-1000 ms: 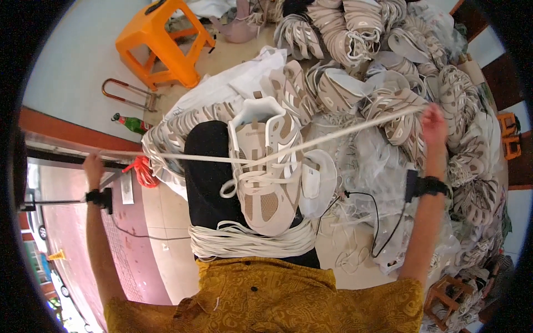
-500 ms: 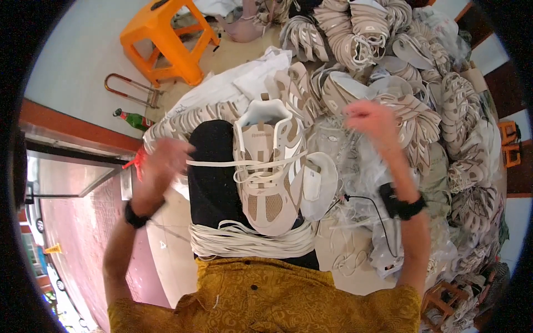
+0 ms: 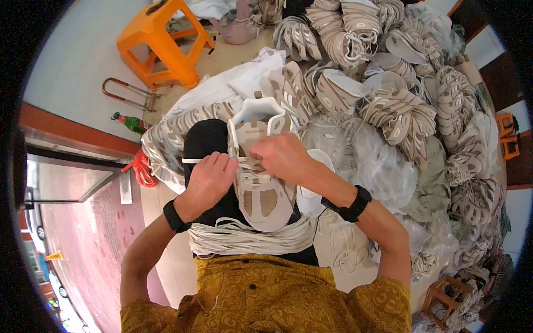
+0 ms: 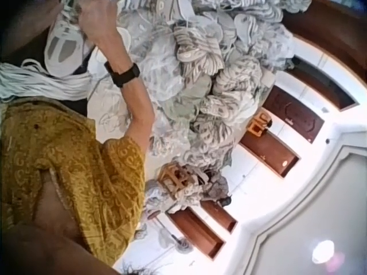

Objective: The recorder is lacing a shoe while sitting on the floor surrounded by shoe components.

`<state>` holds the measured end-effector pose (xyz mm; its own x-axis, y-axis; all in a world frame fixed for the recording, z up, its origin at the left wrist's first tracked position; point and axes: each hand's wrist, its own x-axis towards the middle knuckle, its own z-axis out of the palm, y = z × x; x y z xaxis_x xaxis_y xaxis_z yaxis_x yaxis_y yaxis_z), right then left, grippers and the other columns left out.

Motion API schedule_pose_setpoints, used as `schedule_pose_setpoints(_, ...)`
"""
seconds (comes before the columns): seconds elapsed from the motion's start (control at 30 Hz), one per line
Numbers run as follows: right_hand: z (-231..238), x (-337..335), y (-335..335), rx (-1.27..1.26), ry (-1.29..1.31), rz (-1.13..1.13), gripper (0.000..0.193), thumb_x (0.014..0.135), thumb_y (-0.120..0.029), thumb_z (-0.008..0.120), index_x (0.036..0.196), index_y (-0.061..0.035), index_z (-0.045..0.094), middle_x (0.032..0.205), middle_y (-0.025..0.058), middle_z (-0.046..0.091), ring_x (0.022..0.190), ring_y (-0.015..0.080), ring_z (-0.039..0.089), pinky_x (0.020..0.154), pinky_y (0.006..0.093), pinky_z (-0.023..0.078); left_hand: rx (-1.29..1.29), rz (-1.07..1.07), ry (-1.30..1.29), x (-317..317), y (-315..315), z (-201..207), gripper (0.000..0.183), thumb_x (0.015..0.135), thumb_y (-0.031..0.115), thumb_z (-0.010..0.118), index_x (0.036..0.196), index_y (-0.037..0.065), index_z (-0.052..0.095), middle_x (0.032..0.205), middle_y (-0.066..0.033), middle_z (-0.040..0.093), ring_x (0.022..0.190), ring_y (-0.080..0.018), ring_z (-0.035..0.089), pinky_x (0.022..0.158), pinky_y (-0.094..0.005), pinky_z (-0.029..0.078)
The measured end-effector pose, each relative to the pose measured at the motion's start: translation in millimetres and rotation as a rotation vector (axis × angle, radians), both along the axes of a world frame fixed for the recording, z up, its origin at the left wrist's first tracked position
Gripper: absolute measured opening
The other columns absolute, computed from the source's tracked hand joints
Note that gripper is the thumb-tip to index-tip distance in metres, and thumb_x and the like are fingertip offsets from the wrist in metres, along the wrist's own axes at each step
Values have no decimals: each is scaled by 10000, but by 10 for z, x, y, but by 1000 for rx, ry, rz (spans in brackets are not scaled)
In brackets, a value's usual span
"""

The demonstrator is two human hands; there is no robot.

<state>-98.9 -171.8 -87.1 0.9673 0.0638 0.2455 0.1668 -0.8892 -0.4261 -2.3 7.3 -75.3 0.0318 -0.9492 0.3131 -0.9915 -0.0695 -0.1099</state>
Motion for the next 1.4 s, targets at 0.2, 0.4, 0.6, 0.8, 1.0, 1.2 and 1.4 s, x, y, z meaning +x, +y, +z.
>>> schedule_pose_setpoints(0.2, 10, -158, -606, 26, -203, -98, 196, 592, -10, 580, 780, -54, 613, 685, 61, 582, 582, 168, 552, 524, 270, 432, 14, 97, 44, -21, 13, -169, 125, 653, 74, 534, 751, 54, 459, 692, -57, 447, 656, -189, 493, 551, -281, 425)
schedule_pose_setpoints(0.4, -65, -290, -587, 427, -34, -321, 197, 604, -57, 617, 799, -77, 618, 710, 55, 587, 614, 186, 568, 541, 282, 438, -224, 162, 225, 65, 41, -21, 196, 668, 38, 551, 857, 20, 501, 805, -86, 491, 702, -225, 536, 515, -302, 456)
schedule_pose_setpoints(0.6, 61, -312, -81, 275, -160, 50, 241, 595, -4, 648, 831, -43, 619, 784, 50, 588, 632, 125, 528, 568, 230, 416, 139, 153, 318, 185, 77, -73, 31, 740, 58, 504, 748, 37, 482, 676, -112, 503, 638, -255, 556, 512, -329, 454)
schedule_pose_setpoints(0.8, -63, -202, -85, 929, 96, -170, 257, 626, 53, 629, 866, -40, 637, 710, 0, 554, 626, 76, 506, 567, 193, 414, -53, 199, 281, 608, 267, 46, 67, 758, 91, 483, 708, 46, 476, 649, -135, 498, 637, -325, 544, 547, -397, 431)
schedule_pose_setpoints(1.0, -330, -347, -363, 1025, 66, -346, 419, 609, 51, 645, 1015, -37, 587, 691, -14, 532, 617, 54, 486, 570, 176, 397, 15, 447, 278, 892, 661, -119, 42, 747, 80, 480, 745, 47, 506, 689, -145, 518, 660, -344, 543, 566, -413, 431)
schedule_pose_setpoints(1.2, -637, -494, -427, 872, 397, -523, 357, 568, -13, 618, 921, 28, 587, 578, 32, 547, 450, 93, 491, 410, 242, 387, -3, 378, 25, 510, 378, 250, 96, 705, 44, 519, 799, 51, 539, 710, -126, 518, 699, -326, 553, 588, -388, 447)
schedule_pose_setpoints(1.4, -782, -538, -515, 1395, 413, -566, 81, 630, -3, 546, 683, 34, 594, 569, 53, 558, 424, 98, 467, 396, 231, 358, -175, 527, 1326, 596, 390, 132, 214, 810, 57, 495, 1010, 46, 571, 914, -104, 560, 874, -198, 548, 724, -274, 446)
